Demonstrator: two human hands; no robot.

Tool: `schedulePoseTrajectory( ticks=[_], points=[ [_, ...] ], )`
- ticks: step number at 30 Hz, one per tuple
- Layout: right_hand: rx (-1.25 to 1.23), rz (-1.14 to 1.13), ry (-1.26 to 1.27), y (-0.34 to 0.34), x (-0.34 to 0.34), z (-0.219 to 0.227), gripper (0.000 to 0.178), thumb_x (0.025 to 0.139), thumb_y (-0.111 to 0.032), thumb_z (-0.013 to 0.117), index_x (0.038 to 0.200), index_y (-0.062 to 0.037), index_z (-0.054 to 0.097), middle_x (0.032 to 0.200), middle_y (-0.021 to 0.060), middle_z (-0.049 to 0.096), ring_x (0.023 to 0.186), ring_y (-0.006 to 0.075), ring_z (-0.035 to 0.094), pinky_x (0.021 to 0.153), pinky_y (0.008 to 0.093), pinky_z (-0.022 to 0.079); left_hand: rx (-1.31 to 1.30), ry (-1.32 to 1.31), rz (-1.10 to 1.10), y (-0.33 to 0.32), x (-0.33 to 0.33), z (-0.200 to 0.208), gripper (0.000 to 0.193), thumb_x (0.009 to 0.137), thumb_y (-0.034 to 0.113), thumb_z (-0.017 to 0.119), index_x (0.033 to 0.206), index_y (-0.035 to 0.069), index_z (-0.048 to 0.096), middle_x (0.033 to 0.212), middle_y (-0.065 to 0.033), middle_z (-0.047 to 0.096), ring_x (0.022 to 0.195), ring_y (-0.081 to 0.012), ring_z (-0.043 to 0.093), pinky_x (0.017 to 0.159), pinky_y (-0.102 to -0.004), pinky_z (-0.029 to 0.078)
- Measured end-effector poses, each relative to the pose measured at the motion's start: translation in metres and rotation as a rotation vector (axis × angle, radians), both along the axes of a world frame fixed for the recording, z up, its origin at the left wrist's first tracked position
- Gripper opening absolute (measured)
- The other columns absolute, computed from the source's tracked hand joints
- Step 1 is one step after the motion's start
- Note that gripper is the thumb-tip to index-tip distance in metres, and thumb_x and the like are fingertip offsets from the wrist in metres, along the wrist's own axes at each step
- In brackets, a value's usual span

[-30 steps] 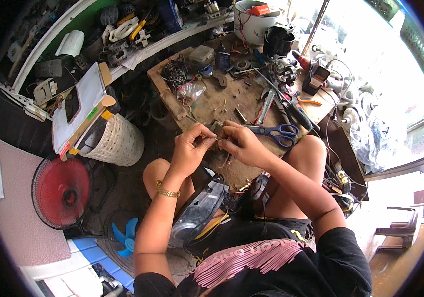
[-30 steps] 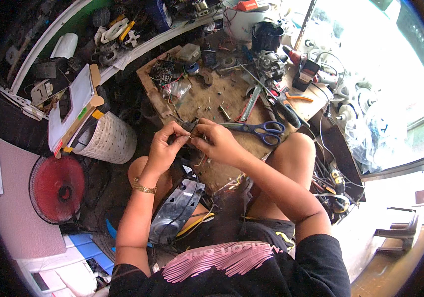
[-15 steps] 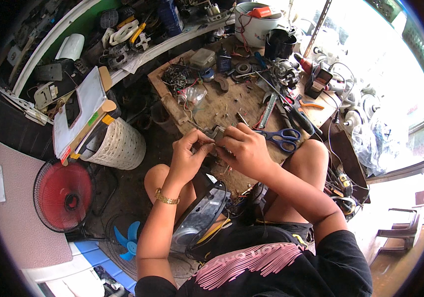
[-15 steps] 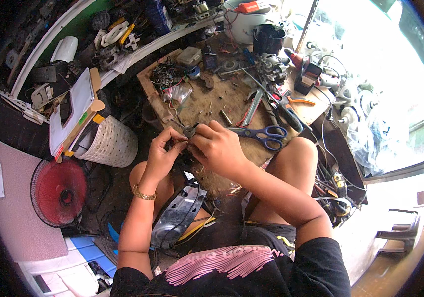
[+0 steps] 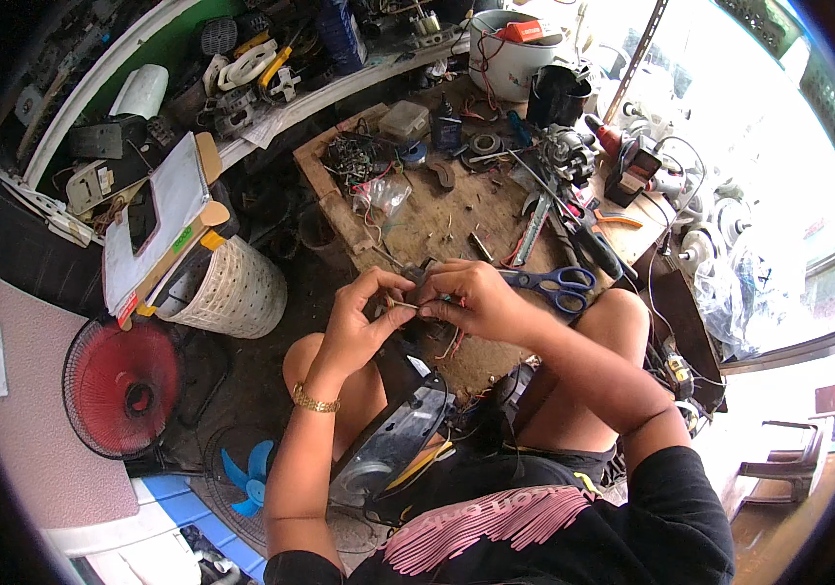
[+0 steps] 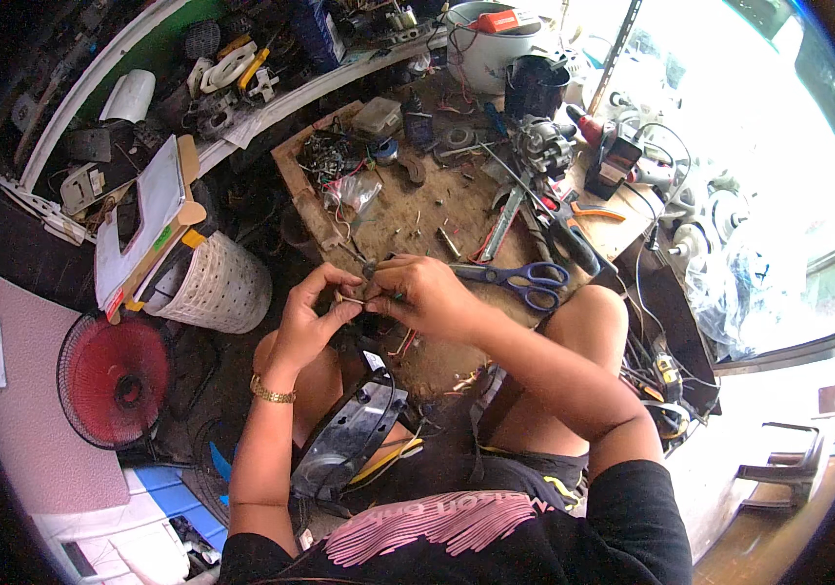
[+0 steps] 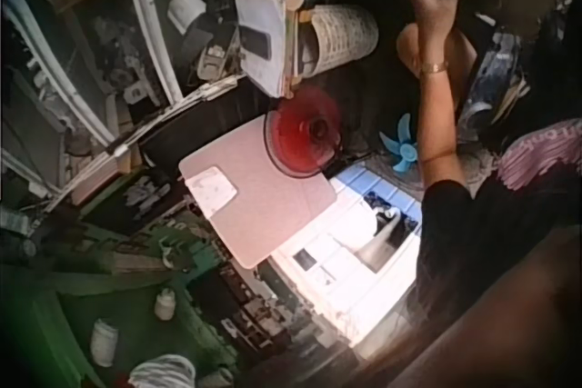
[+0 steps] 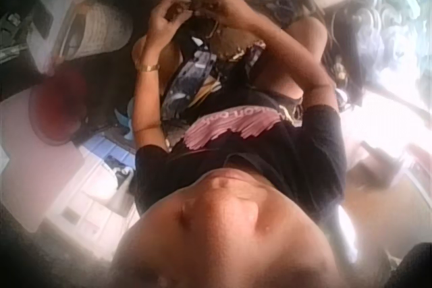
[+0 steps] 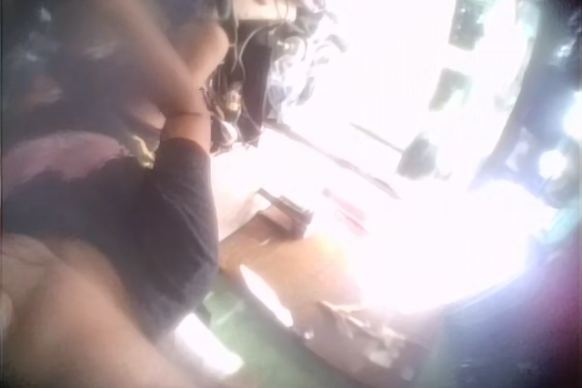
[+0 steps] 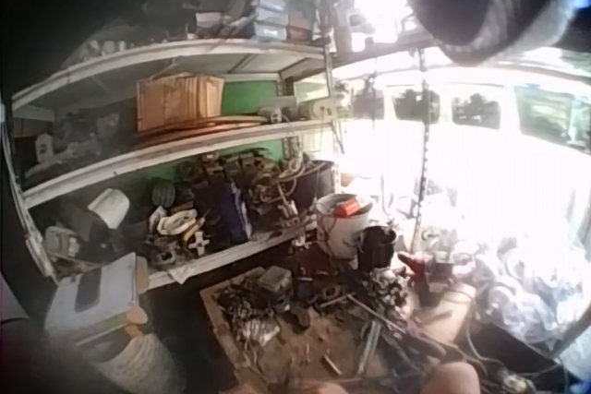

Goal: The person uses a multimeter to measure electrical signals on a motor component, manipulates wires, applies electrical tape to the connections, and cuts the tape with scissors.

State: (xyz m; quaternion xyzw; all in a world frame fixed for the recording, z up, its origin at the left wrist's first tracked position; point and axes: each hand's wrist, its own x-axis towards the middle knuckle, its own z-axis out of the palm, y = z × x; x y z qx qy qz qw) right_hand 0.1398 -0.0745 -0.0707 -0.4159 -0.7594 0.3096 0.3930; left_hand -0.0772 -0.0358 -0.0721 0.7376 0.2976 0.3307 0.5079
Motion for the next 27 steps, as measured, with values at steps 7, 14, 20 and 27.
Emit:
schedulePoseTrajectory(
  ticks=[7, 14, 20, 27],
  points=[
    [0.222, -0.825, -0.376, 0.156, 0.107, -0.035, 0.022, 0.087, -0.023, 0.062, 0.100, -0.0083, 0.071, 0.095, 0.0155, 0.070, 0.089, 0.0355, 0.067, 0.078, 0.0442, 0.053, 0.296, 0.129, 0.115, -0.018, -0.008, 0.013, 0.041, 0.078, 0.016, 0.079, 0.113, 0.005, 0.062, 0.101, -0.0051, 0.064, 0.097, -0.0201, 0.060, 0.088, -0.0321, 0.044],
    [0.011, -0.930, -1.045, 0.245, 0.152, -0.078, 0.016, 0.084, -0.015, 0.060, 0.091, -0.0096, 0.073, 0.101, 0.0100, 0.070, 0.102, 0.0337, 0.063, 0.080, 0.0445, 0.053, 0.476, 0.334, 0.238, -0.049, -0.021, 0.046, 0.050, 0.070, 0.015, 0.079, 0.115, 0.005, 0.061, 0.117, -0.0116, 0.062, 0.113, -0.0315, 0.057, 0.101, -0.0407, 0.039],
    [0.042, -0.961, -0.675, 0.228, 0.155, -0.057, 0.028, 0.075, -0.010, 0.072, 0.099, -0.0042, 0.060, 0.089, 0.0184, 0.069, 0.086, 0.0383, 0.067, 0.073, 0.0444, 0.053, 0.417, 0.210, 0.449, -0.078, -0.027, 0.049, 0.036, 0.079, 0.016, 0.073, 0.110, 0.001, 0.062, 0.109, -0.0132, 0.061, 0.106, -0.0272, 0.057, 0.096, -0.0376, 0.043],
    [-0.096, -0.436, 0.656, 0.038, 0.086, -0.001, 0.036, 0.079, 0.002, 0.076, 0.110, -0.0014, 0.059, 0.097, 0.0062, 0.066, 0.086, 0.0121, 0.064, 0.070, 0.0274, 0.056, 0.439, 0.099, 0.526, -0.089, 0.004, 0.066, 0.028, 0.079, 0.014, 0.074, 0.101, 0.001, 0.064, 0.102, -0.0122, 0.064, 0.097, -0.0278, 0.060, 0.088, -0.0374, 0.046]
  ],
)
